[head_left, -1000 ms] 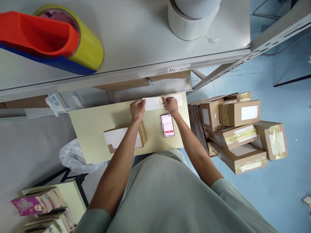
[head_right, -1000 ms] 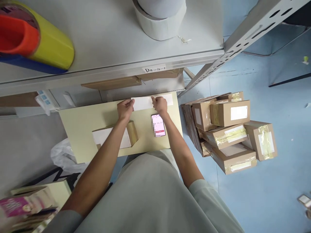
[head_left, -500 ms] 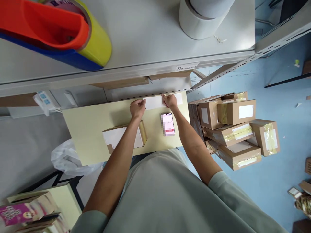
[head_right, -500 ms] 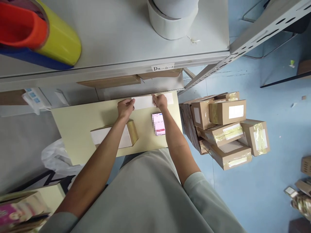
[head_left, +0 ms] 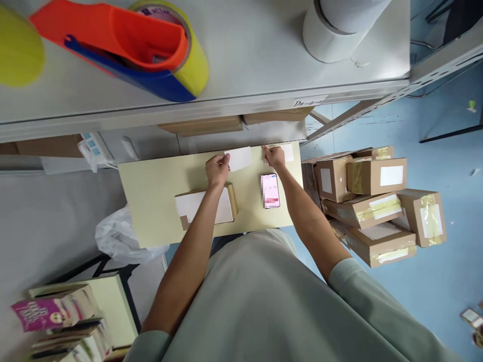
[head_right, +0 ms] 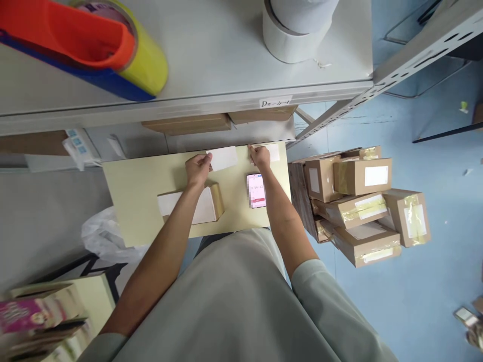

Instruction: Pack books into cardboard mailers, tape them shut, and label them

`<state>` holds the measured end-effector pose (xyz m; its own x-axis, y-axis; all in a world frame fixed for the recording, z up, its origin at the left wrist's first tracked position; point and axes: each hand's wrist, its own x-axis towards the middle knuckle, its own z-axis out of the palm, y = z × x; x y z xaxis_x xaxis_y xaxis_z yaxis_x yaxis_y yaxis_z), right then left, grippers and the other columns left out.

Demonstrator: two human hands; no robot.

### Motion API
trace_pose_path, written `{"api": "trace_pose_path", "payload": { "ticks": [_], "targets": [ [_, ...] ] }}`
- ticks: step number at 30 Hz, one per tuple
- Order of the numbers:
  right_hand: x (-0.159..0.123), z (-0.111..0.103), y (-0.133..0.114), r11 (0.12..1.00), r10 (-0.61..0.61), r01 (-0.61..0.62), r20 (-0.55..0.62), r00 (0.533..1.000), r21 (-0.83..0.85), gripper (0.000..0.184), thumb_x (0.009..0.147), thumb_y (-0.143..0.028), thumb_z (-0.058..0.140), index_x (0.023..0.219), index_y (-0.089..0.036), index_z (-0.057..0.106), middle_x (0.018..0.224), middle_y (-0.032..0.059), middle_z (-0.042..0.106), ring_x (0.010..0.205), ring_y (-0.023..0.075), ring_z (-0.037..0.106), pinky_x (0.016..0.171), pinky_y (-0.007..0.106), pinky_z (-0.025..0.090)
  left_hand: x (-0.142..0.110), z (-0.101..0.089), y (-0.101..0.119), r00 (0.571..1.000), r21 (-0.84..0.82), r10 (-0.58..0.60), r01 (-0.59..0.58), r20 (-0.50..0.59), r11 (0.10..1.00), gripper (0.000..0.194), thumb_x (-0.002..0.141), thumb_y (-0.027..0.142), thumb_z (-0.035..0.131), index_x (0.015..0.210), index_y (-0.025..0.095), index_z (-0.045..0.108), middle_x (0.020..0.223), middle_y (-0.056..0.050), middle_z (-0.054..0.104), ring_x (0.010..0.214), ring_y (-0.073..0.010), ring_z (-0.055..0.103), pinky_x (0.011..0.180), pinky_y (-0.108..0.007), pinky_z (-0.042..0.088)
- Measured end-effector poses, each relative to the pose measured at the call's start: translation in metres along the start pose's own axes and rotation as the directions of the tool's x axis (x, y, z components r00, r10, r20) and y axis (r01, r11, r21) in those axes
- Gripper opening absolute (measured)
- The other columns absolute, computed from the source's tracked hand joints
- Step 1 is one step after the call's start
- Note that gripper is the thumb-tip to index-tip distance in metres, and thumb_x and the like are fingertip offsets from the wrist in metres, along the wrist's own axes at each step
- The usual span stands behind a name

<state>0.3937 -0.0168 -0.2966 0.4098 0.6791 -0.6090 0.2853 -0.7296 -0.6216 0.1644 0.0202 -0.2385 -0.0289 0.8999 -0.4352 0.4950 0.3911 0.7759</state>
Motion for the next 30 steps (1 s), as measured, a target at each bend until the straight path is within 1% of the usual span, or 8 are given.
{"api": "trace_pose_path", "payload": {
  "ticks": [4,9,12,17,21,23,26,30],
  "targets": [
    [-0.004,0.0,0.0,0.999,-0.003,0.003,-0.003,1.0,0.036,0.065,0.111,-0.046,0.058,0.051,-0.022,0.056,0.039,-0.0027,0.054,0.034,0.0102,0.051,0.057,0.023,0.048,-0.038,-0.031,0.011,1.0,-0.145,-0.008,0.007,-0.006,0.989,0.025,0.082,0.043,0.078,0.089,0.019,0.072,0.08,-0.001,0.072,0.068,-0.0158,0.065,0.069,-0.03,0.056],
    [-0.009,-0.003,-0.008,0.988,0.064,-0.072,0.063,0.996,0.133,0.064,0.108,-0.06,0.059,0.057,-0.022,0.06,0.049,0.004,0.066,0.042,0.0145,0.062,0.059,0.024,0.054,-0.102,-0.059,0.024,0.985,-0.151,0.172,-0.175,-0.031,0.973,0.02,0.085,0.037,0.075,0.095,0.02,0.074,0.101,-0.007,0.081,0.097,-0.0228,0.078,0.093,-0.037,0.062],
    [-0.025,-0.009,-0.014,0.981,0.056,-0.08,0.141,0.988,0.175,0.069,0.104,-0.072,0.059,0.057,-0.021,0.062,0.054,0.0083,0.069,0.049,0.0165,0.067,0.066,0.027,0.059,-0.133,-0.07,0.028,0.944,-0.056,0.33,-0.331,-0.034,0.942,0.009,0.089,0.031,0.071,0.09,0.023,0.074,0.113,-0.008,0.082,0.121,-0.0262,0.075,0.112,-0.044,0.057],
    [-0.108,-0.035,-0.001,0.869,-0.123,-0.111,0.429,0.895,0.481,0.078,0.092,-0.092,0.054,0.068,-0.019,0.069,0.07,0.0107,0.075,0.068,0.0212,0.074,0.067,0.029,0.06,-0.166,-0.072,0.022,0.891,0.054,0.453,-0.453,0.008,0.89,0.012,0.09,0.022,0.067,0.085,0.026,0.077,0.145,-0.007,0.072,0.138,-0.0271,0.067,0.12,-0.051,0.051],
    [-0.191,-0.063,0.023,0.822,-0.276,-0.001,0.4,0.874,0.569,0.069,0.069,-0.088,0.082,0.068,-0.021,0.066,0.065,0.001,0.066,0.062,0.0164,0.062,0.057,0.026,0.05,-0.186,-0.058,0.016,0.883,0.01,0.465,-0.466,0.065,0.884,0.014,0.093,0.029,0.068,0.083,0.027,0.077,0.149,-0.008,0.069,0.142,-0.028,0.063,0.118,-0.051,0.053],
    [-0.222,-0.076,0.031,0.802,-0.278,0.043,0.309,0.91,0.596,0.066,0.062,-0.083,0.089,0.069,-0.022,0.065,0.063,-0.0029,0.06,0.057,0.0131,0.053,0.052,0.025,0.041,-0.195,-0.049,0.018,0.89,-0.053,0.448,-0.445,0.089,0.894,0.012,0.093,0.034,0.07,0.095,0.027,0.08,0.148,-0.01,0.07,0.141,-0.0282,0.064,0.117,-0.049,0.054],
    [-0.252,-0.095,0.038,0.782,-0.24,0.075,0.188,0.952,0.619,0.063,0.065,-0.08,0.089,0.068,-0.023,0.062,0.063,-0.0034,0.057,0.056,0.0123,0.047,0.05,0.025,0.035,-0.207,-0.042,0.026,0.936,-0.178,0.312,-0.282,0.165,0.943,0.036,0.09,0.041,0.072,0.123,0.027,0.077,0.135,-0.012,0.076,0.122,-0.0279,0.074,0.102,-0.044,0.062],
    [-0.267,-0.119,0.04,0.789,-0.24,0.13,0.106,0.965,0.6,0.062,0.069,-0.079,0.088,0.066,-0.023,0.06,0.063,-0.003,0.055,0.057,0.0123,0.045,0.05,0.025,0.032,-0.217,-0.046,0.041,0.93,-0.228,0.136,-0.059,0.341,0.972,0.031,0.088,0.046,0.068,0.1,0.021,0.081,0.092,-0.01,0.08,0.079,-0.0251,0.075,0.073,-0.039,0.061]
  ]
}}
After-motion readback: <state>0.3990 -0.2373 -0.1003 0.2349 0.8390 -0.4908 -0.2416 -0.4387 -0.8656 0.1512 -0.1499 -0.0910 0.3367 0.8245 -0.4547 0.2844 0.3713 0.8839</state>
